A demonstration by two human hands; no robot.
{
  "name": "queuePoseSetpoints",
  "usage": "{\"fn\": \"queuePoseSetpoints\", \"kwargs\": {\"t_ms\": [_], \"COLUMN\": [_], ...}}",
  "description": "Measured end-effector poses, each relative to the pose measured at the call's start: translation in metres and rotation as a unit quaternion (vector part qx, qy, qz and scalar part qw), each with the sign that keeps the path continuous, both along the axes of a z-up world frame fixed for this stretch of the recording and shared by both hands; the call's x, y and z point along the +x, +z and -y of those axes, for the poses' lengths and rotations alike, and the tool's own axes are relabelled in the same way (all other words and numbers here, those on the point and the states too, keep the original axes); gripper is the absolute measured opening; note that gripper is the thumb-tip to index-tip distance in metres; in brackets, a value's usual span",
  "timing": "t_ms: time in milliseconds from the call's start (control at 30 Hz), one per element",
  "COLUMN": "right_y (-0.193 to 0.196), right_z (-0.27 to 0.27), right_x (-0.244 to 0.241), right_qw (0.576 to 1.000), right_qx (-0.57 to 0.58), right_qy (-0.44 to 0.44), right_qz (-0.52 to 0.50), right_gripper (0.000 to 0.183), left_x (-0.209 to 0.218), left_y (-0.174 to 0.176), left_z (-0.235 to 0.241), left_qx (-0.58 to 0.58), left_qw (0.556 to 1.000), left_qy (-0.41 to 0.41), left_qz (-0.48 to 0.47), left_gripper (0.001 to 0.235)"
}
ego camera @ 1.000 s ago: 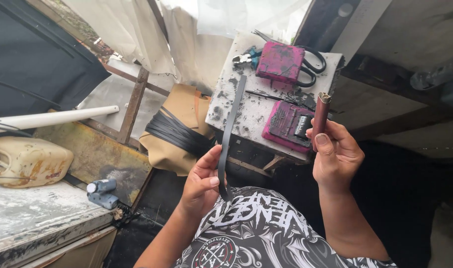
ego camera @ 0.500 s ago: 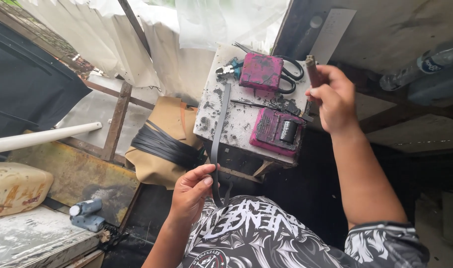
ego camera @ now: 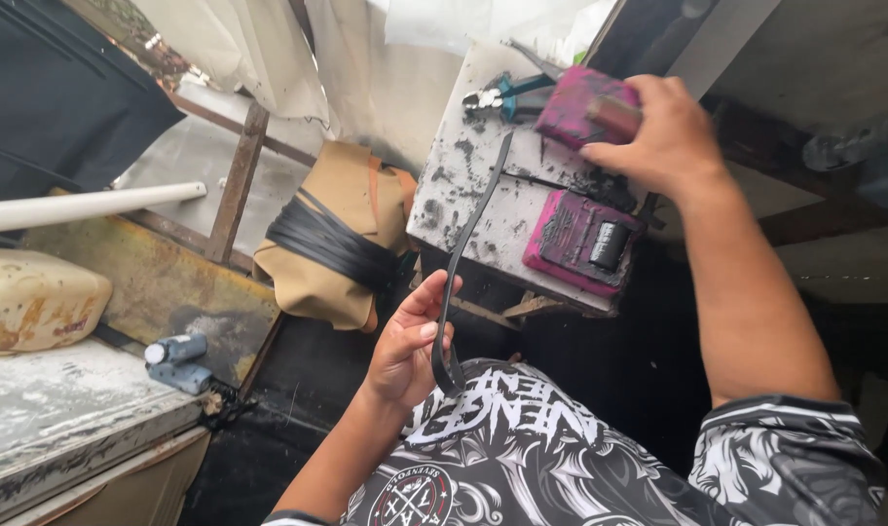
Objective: Sanding the edges of leather strips and hanging them on a drying rack using clothespins.
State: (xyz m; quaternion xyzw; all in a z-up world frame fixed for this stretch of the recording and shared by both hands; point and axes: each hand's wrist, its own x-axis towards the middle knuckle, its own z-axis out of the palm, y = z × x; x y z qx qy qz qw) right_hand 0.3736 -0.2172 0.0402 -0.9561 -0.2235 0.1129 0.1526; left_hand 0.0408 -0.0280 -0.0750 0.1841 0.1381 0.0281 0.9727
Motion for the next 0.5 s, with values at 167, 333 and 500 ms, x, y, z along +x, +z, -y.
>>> {"fn": "queuePoseSetpoints", "kwargs": {"t_ms": [167,333,500], "right_y": [0.012,0.007,-0.010], "right_z": [0.026,0.047,0.014], "right_x": [-0.028,-0.100,-0.188], "right_qw": [0.996,0.934,0.900], "right_qx": [0.038,0.355,0.411], "right_qy": [-0.076,-0.009,0.141], "right_qz": [-0.025,-0.052,0.041], "right_gripper": [0.107,0.063,0.064], "left_x": [0.002,0.004,0.007], "left_y": [-0.006,-0.009,0.001], "left_z": [0.001,0.008,0.017], "left_qx": [-0.026,-0.085,-0.146], "left_qw": [1.000,0.995,0.985], "left_qy": [-0.008,-0.019,-0.031], "left_qz": [0.015,0.044,0.091], "left_gripper": [0.074,0.073,0.070]}}
